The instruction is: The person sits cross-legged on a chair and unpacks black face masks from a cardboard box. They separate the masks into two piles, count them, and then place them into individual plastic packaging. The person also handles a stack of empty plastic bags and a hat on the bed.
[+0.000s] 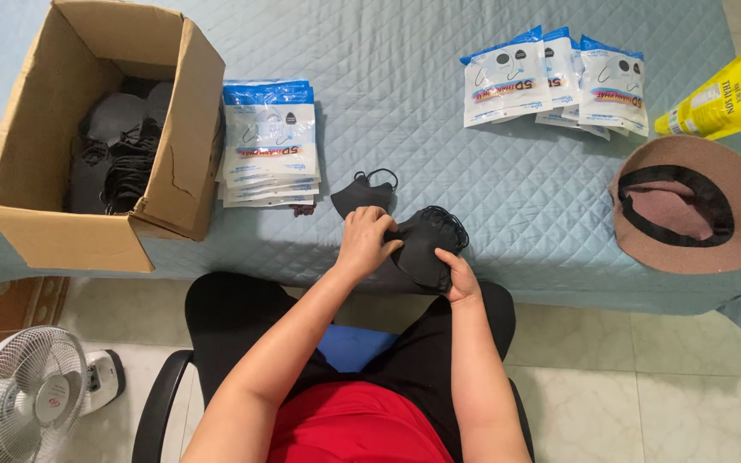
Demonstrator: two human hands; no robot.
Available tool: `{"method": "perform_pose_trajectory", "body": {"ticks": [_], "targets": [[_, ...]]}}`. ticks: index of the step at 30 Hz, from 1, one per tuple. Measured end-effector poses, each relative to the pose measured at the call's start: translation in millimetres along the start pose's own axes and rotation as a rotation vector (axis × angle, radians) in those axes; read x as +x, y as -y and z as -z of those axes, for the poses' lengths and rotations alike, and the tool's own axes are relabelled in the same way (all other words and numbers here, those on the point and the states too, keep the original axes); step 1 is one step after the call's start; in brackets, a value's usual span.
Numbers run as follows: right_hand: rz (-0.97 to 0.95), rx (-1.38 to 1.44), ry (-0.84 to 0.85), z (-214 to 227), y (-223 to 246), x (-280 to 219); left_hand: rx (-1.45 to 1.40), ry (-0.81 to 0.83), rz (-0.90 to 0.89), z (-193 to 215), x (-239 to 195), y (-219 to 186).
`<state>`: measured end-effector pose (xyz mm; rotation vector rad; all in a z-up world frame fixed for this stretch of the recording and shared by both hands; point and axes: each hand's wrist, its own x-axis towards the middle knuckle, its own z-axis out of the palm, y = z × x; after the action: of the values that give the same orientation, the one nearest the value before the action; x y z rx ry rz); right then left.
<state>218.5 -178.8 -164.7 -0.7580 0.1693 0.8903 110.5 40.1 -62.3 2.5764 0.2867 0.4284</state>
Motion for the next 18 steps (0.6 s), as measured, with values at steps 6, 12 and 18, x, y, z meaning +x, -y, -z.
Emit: {"method": "perform_pose_trajectory", "body": {"ticks": [6,12,18], "targets": [[-0.013,0.035,0.000,2,-1,-4,-0.283,0.099,0.052,17,-1,-17],[0.023,0.036,0.052,11,-6,-2,-0.667,-0.011,0.170,41,15,-23],[0.077,0.027,0.058,-7,10,-9,-1.054,-0.330,0.459,57,29,11]]}}
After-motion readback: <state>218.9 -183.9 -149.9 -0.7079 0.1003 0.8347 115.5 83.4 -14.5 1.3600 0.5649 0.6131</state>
